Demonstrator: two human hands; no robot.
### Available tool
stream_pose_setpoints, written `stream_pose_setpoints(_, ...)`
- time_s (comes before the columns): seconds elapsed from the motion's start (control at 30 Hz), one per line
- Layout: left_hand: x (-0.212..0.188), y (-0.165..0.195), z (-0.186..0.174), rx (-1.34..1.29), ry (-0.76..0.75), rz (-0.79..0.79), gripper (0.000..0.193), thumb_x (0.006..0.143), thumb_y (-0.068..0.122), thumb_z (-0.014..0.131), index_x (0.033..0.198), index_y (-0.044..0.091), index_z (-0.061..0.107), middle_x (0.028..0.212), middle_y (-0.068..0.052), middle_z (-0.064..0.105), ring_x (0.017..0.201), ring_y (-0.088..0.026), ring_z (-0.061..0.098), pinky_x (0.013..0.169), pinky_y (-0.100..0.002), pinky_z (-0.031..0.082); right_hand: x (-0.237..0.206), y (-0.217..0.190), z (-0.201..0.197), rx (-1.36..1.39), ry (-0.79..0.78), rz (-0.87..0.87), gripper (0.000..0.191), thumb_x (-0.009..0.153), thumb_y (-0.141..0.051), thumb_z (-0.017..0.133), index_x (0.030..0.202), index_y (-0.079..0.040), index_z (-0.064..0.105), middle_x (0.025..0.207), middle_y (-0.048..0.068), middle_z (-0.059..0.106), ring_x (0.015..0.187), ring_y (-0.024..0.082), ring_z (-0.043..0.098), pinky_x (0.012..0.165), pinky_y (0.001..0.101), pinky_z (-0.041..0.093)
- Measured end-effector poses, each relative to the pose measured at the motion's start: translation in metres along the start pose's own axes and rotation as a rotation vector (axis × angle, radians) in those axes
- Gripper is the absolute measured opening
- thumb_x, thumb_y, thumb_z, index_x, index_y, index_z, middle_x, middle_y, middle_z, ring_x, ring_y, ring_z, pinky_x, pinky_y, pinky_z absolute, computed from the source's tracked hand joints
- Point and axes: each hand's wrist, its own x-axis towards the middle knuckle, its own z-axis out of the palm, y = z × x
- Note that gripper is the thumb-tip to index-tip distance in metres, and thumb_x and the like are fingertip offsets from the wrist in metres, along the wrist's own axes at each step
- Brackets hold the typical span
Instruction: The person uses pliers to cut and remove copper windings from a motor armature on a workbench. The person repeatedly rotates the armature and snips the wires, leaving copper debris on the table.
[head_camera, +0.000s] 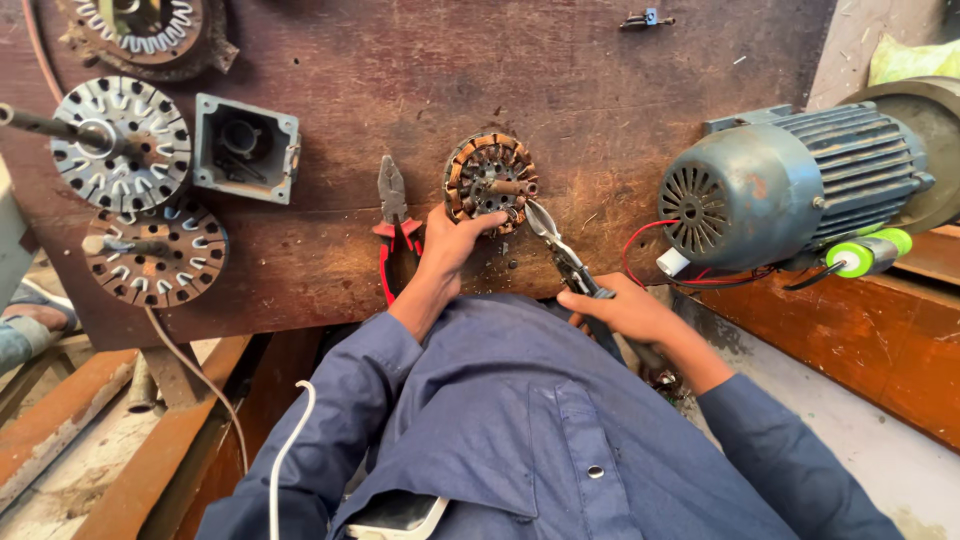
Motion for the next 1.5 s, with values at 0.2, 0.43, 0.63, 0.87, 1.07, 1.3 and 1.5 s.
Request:
stream_pose_setpoints(0.2,0.009,-0.010,-0.007,-0.001,-0.035,0.054,0.028,0.075,0.000,0.074,0.103,-0.001,0.073,0.093,-0.005,0.076,0.084,-0.013,0.069,0.077,-0.030,0.056,0.006,-0.020,-0.028,-0.072,-0.236,0.043,0.041,0.086,-0.038,0.071,0.111,-0.007,0.072,0.084,0.009,0.076,0.073,0.017,0.074,0.066,0.0321,0.059)
stream_pose_setpoints(0.43,0.011,-0.005,-0.016,-0.012,-0.074,0.002,0.022,0.076,0.000,0.067,0.097,-0.002,0.072,0.085,-0.007,0.075,0.075,-0.014,0.070,0.073,-0.029,0.057,0.028,0.013,-0.037,-0.048,-0.289,-0.143,0.028,0.084,-0.022,0.078,0.105,-0.004,0.075,0.083,0.004,0.074,0.075,0.012,0.069,0.071,0.0295,0.056)
stream_pose_setpoints(0.63,0.010,-0.007,-0.015,0.077,-0.098,0.027,0.015,0.076,-0.001,0.064,0.088,-0.003,0.074,0.077,-0.008,0.074,0.070,-0.015,0.068,0.067,-0.029,0.055,0.034,0.062,-0.004,-0.251,-0.023,-0.297,0.023,0.084,-0.018,0.077,0.084,0.002,0.066,0.072,0.004,0.059,0.069,0.011,0.052,0.062,0.0337,0.045)
stream_pose_setpoints(0.87,0.011,-0.011,-0.016,0.114,-0.024,0.073,0.017,0.073,-0.003,0.065,0.088,-0.004,0.072,0.076,-0.007,0.075,0.065,-0.013,0.070,0.063,-0.026,0.057,0.026,0.049,0.022,-0.427,0.346,-0.390,0.036,0.076,-0.025,0.078,0.095,0.002,0.067,0.077,0.021,0.064,0.072,0.037,0.059,0.066,0.0463,0.047)
stream_pose_setpoints(1.07,0.010,-0.010,-0.017,0.140,-0.020,0.090,0.017,0.075,-0.004,0.063,0.089,-0.006,0.073,0.076,-0.010,0.075,0.064,-0.015,0.069,0.061,-0.028,0.055,0.015,0.030,0.041,-0.433,0.447,-0.341,0.032,0.081,-0.026,0.077,0.093,0.002,0.069,0.079,0.022,0.068,0.077,0.039,0.062,0.070,0.0476,0.047)
stream_pose_setpoints(1.3,0.011,-0.002,-0.017,0.179,-0.036,0.093,0.017,0.070,-0.004,0.066,0.086,-0.002,0.072,0.076,-0.006,0.074,0.066,-0.012,0.068,0.063,-0.027,0.055,0.015,0.042,0.049,-0.336,0.485,-0.272,0.043,0.075,-0.034,0.082,0.095,0.001,0.067,0.077,0.021,0.067,0.074,0.037,0.066,0.069,0.0452,0.050)
stream_pose_setpoints(1.5,0.013,-0.006,-0.017,0.256,-0.101,0.103,0.015,0.070,-0.004,0.067,0.084,-0.002,0.072,0.075,-0.004,0.073,0.065,-0.011,0.066,0.061,-0.027,0.051,0.028,0.061,0.051,-0.247,0.384,0.010,0.046,0.078,-0.047,0.080,0.092,-0.004,0.072,0.074,0.014,0.070,0.072,0.027,0.069,0.070,0.0410,0.051)
